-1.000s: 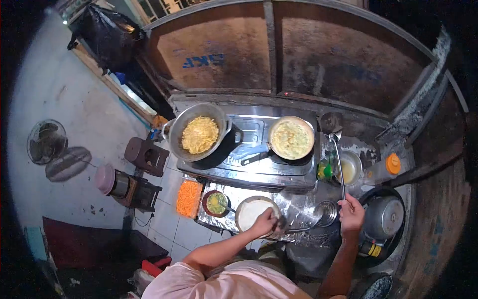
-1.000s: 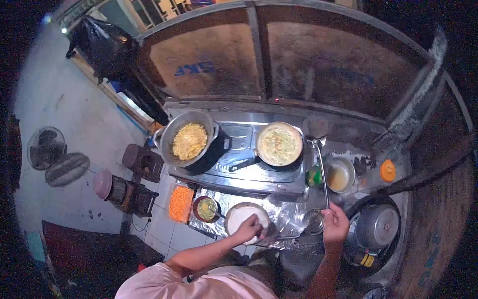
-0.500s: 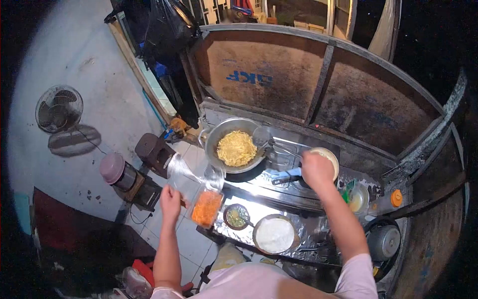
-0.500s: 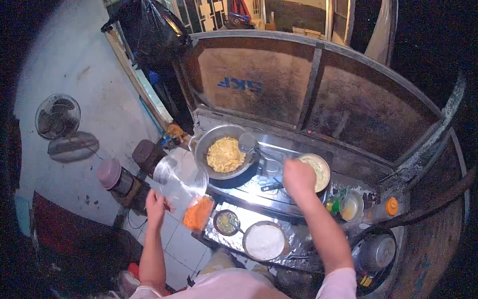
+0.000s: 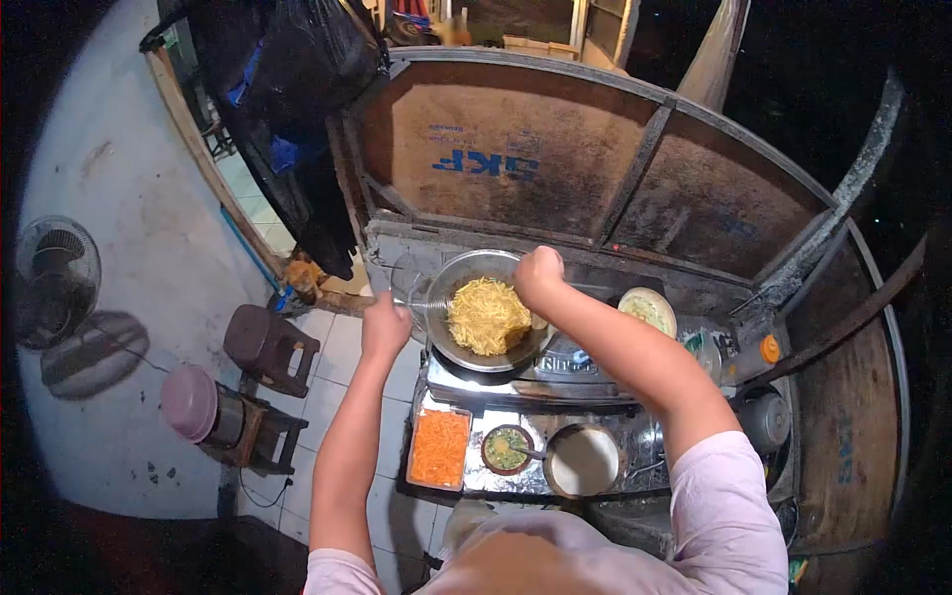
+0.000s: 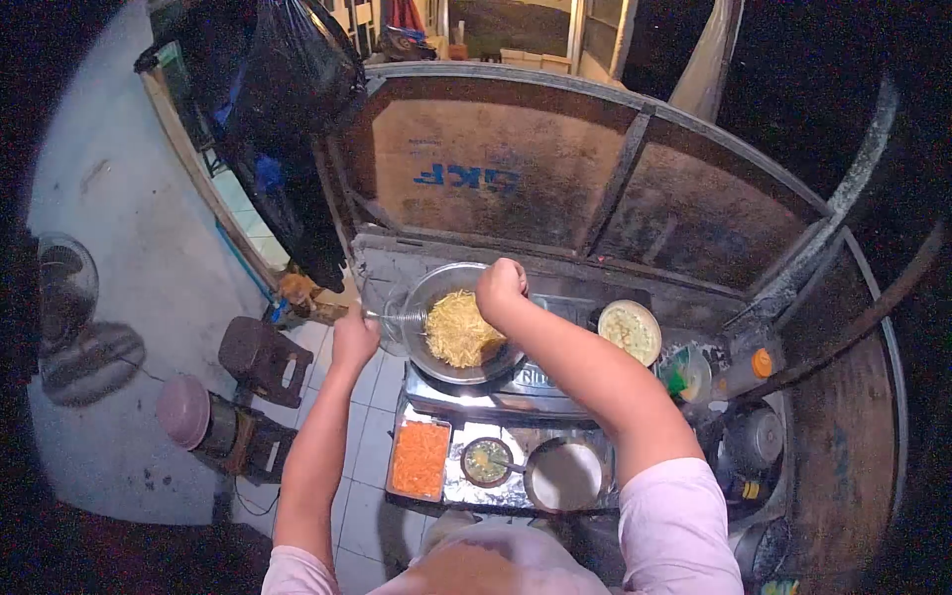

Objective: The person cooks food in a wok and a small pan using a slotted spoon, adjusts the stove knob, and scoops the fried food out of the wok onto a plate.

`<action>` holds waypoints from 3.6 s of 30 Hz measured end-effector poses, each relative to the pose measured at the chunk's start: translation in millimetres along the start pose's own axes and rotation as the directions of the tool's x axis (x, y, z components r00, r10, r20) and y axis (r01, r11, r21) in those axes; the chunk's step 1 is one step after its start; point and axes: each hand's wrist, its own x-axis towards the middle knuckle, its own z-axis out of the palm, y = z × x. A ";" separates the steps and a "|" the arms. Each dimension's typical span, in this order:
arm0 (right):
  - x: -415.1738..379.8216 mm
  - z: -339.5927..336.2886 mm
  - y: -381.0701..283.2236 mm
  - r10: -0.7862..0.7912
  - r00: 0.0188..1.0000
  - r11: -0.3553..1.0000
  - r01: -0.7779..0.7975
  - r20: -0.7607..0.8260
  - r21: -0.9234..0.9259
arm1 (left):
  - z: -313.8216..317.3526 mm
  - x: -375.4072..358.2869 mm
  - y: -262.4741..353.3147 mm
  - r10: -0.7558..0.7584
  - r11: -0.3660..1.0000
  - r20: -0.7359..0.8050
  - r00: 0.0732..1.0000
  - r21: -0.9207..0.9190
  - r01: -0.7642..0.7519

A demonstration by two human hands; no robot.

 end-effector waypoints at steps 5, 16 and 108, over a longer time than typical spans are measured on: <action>-19.8 -2.5 12.0 -0.071 0.992 0.992 0.059 0.103 0.110 | 5.0 31.5 1.9 0.087 0.990 0.119 0.989 0.103 -0.100; -65.1 46.6 -12.5 0.228 0.950 0.776 -0.309 0.211 0.550 | 78.9 57.3 33.5 0.225 0.927 0.328 0.918 0.218 -0.305; -57.4 59.1 24.2 0.251 0.956 0.738 -0.289 0.149 0.610 | 138.0 37.8 9.1 -0.110 0.994 0.520 0.847 0.077 0.082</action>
